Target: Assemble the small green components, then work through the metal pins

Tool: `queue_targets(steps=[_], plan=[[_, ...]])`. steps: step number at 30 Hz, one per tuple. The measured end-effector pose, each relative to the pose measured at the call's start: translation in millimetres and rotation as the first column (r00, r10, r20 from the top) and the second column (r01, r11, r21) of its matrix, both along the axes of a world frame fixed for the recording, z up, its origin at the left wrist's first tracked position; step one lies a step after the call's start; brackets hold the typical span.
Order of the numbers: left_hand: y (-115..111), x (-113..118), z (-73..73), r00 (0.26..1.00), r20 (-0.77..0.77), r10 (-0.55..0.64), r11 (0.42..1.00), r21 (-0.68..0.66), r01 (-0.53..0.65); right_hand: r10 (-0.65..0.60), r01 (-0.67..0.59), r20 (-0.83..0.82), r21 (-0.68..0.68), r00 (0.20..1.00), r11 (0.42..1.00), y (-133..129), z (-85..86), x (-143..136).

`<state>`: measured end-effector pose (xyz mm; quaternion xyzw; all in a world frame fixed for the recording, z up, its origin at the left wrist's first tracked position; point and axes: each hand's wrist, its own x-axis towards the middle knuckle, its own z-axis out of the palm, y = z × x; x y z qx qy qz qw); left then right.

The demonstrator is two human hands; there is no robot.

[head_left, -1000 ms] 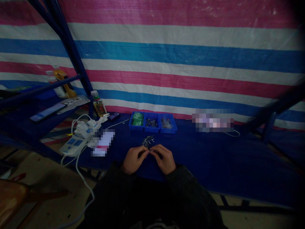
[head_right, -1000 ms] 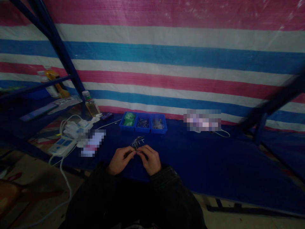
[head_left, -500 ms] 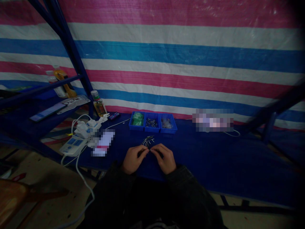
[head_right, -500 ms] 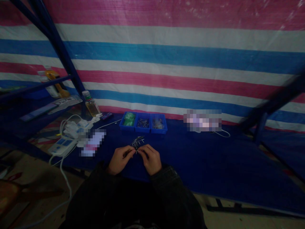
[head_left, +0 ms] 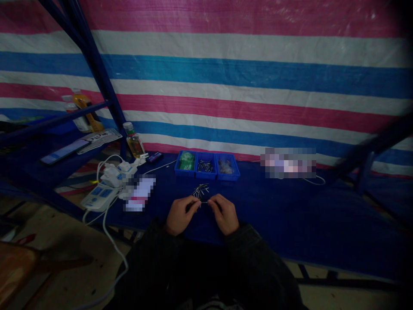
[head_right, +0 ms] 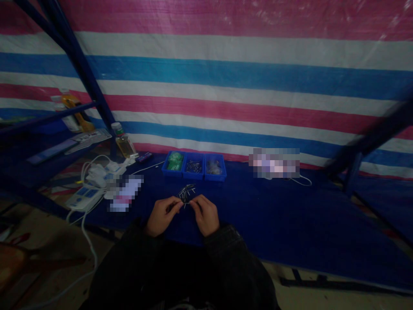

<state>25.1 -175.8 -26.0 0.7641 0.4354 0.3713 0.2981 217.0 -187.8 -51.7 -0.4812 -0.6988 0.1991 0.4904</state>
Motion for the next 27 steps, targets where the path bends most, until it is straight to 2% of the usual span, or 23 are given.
queue_targets(steps=[4,11,16,20,24,27], plan=[[0,0,-1.7,1.0,0.004,0.0,1.0,0.001,0.0,-0.019,0.019,0.006,-0.012,1.0,1.0,0,-0.4,1],[0,-1,-0.3,0.999,0.009,0.034,0.999,0.009,-0.034,-0.012,0.012,-0.075,0.006,0.997,1.0,2,-2.7,1],[0,-1,1.3,0.998,0.015,0.058,0.998,0.008,-0.058,-0.011,0.011,0.0,0.051,1.0,0.999,10,2.2,6],[1,0,-1.1,0.998,0.024,0.059,0.998,0.006,-0.059,-0.116,0.107,0.061,0.132,0.991,0.986,39,21.5,15],[2,-1,-2.6,0.998,0.02,0.061,0.998,0.009,-0.061,-0.364,0.345,0.091,0.176,0.927,0.922,85,45.2,18],[1,-1,-1.6,0.998,0.012,0.065,0.998,0.019,-0.066,-0.343,0.316,0.242,0.141,0.908,0.938,106,48.2,18]])
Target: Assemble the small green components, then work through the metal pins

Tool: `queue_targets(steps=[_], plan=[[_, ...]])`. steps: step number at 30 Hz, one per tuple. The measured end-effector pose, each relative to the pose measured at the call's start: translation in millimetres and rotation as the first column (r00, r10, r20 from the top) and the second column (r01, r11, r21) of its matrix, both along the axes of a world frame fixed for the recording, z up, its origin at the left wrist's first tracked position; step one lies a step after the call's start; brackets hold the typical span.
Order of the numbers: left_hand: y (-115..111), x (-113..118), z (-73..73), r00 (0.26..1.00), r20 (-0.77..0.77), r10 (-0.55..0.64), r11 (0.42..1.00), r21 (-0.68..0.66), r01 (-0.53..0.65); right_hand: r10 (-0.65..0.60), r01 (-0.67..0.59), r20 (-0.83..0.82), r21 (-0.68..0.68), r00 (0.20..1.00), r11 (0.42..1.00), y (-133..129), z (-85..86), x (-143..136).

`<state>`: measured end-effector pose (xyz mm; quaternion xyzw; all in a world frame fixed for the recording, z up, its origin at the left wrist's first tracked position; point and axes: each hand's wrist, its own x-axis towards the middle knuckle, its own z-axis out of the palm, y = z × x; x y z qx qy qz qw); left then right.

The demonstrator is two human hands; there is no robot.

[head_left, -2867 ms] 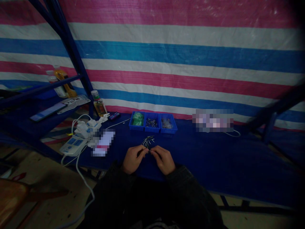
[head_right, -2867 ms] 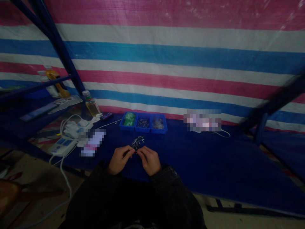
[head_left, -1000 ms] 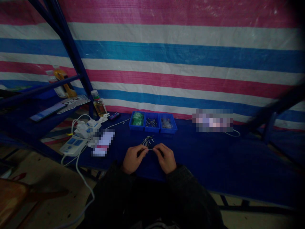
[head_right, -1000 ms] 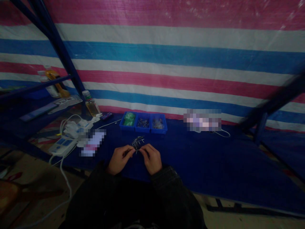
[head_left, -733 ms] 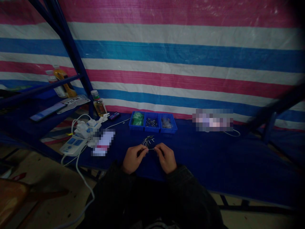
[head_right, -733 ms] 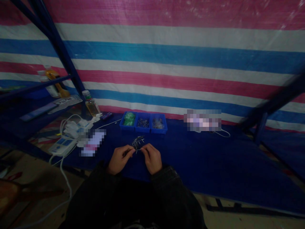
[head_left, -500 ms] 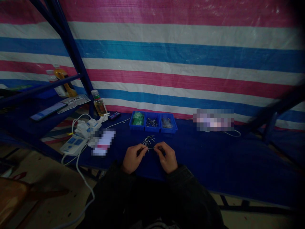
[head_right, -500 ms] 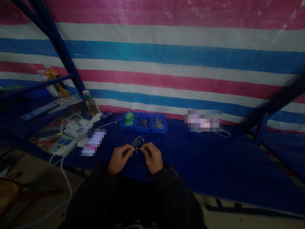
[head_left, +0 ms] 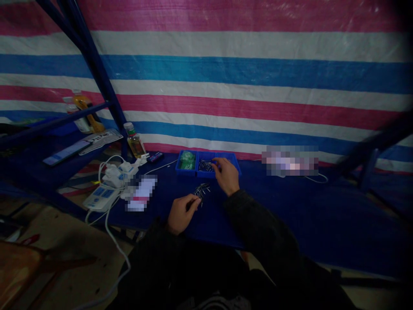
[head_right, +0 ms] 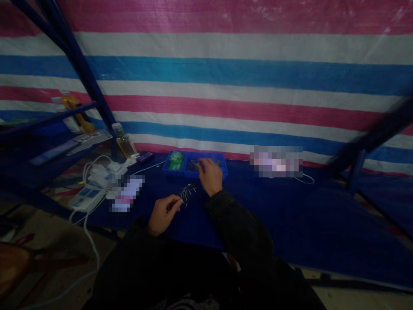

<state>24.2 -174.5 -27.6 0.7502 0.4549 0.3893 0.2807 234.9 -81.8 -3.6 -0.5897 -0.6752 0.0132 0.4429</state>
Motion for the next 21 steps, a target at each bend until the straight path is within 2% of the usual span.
queue_targets(steps=[4,9,21], plan=[[-1,1,2.1,1.0,-0.005,-0.009,1.0,-0.009,0.009,0.018,-0.016,0.019,-0.102,1.0,0.995,-9,-23.7,3],[-2,2,2.0,1.0,0.004,-0.004,1.0,-0.013,0.004,0.158,-0.145,0.045,-0.207,0.986,0.967,-35,-53.8,11],[-1,2,2.0,1.0,-0.002,-0.01,1.0,-0.011,0.01,0.232,-0.183,0.149,-0.289,0.961,0.94,-33,-64.5,8]])
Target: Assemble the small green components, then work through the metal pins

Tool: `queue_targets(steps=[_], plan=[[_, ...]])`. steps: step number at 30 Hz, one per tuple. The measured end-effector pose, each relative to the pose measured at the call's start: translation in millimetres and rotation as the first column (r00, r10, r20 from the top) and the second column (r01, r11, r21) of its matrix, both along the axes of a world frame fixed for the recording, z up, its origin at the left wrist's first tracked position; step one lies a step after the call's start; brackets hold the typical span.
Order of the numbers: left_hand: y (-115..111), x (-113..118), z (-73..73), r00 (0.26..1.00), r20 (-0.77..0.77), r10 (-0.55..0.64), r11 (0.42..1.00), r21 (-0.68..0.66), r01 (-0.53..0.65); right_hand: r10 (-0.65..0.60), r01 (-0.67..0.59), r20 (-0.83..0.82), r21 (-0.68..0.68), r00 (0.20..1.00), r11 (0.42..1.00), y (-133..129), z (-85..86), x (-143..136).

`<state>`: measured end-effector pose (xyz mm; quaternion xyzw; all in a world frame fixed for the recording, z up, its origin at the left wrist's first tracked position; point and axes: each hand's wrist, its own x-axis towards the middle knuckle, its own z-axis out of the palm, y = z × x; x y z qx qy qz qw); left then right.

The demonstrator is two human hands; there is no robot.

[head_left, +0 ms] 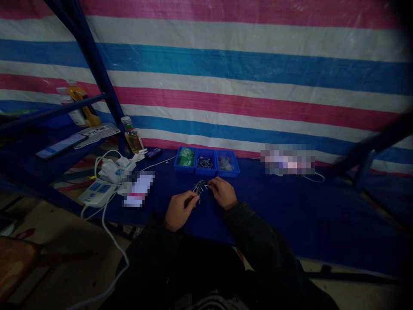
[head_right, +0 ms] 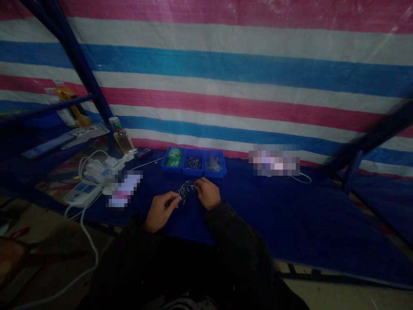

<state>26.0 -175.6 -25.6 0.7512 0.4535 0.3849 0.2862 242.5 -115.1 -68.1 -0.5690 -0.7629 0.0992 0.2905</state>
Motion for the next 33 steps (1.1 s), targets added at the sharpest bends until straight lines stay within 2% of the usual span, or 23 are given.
queue_targets(steps=[10,16,22,27,33], plan=[[-1,0,0.3,1.0,0.009,-0.013,1.0,-0.011,0.013,-0.012,0.012,0.003,0.01,1.0,1.0,-1,0.0,-2],[0,-1,-1.1,1.0,-0.01,-0.01,1.0,-0.019,0.01,0.033,-0.034,0.032,0.006,0.999,0.999,-1,0.3,-3],[-1,0,0.5,1.0,-0.009,-0.007,1.0,-0.016,0.007,0.009,-0.009,0.016,0.009,1.0,1.0,0,2.5,-5],[-1,0,1.0,1.0,0.017,0.009,1.0,-0.015,-0.009,-0.006,0.016,-0.118,0.085,0.993,0.996,-7,11.6,-5],[-1,0,-0.7,0.994,0.093,0.052,0.998,-0.044,-0.048,0.037,0.023,-0.347,0.168,0.937,0.985,-52,12.7,-14]])
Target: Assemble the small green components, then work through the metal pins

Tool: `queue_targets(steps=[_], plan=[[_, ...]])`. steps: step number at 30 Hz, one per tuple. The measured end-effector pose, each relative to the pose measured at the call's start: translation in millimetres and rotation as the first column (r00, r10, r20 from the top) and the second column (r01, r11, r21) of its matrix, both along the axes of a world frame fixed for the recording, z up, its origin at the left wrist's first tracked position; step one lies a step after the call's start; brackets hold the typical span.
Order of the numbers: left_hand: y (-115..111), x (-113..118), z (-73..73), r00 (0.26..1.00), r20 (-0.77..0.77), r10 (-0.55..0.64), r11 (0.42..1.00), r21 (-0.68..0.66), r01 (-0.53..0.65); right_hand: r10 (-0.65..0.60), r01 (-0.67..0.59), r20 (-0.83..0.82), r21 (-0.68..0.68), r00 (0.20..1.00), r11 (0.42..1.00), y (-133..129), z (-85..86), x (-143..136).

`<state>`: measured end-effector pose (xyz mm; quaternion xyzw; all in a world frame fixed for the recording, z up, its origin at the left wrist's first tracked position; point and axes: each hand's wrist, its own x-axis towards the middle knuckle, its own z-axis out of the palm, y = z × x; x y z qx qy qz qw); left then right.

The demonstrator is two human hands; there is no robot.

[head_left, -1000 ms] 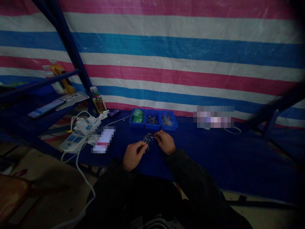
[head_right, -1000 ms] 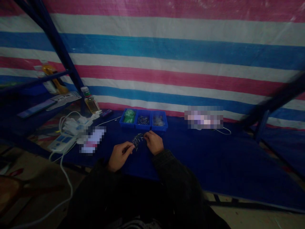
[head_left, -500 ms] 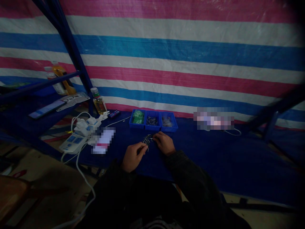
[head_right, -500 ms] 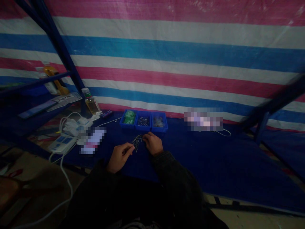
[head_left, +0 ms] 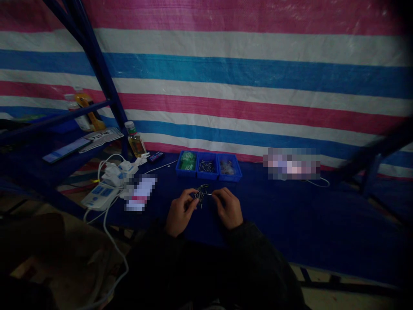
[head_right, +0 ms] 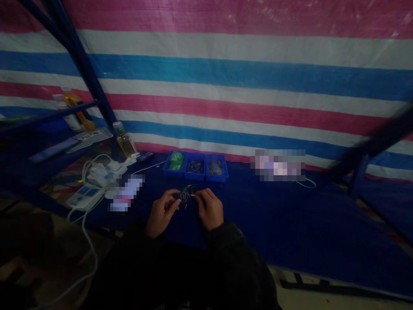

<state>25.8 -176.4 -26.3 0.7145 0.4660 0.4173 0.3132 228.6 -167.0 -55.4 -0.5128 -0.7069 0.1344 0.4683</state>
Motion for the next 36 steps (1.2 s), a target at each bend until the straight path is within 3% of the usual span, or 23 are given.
queue_targets(steps=[6,13,36], plan=[[1,0,-1.3,0.999,-0.035,-0.039,0.999,-0.015,0.039,0.097,-0.096,-0.044,0.018,0.994,0.995,-30,-1.0,-12],[0,1,-0.9,0.986,-0.083,-0.145,0.989,-0.024,0.143,0.091,-0.086,-0.113,0.054,0.989,0.995,-29,6.8,-11],[1,1,-2.8,0.973,-0.147,-0.178,0.984,0.005,0.18,0.188,-0.186,-0.067,0.039,0.98,0.982,-26,0.1,-12]])
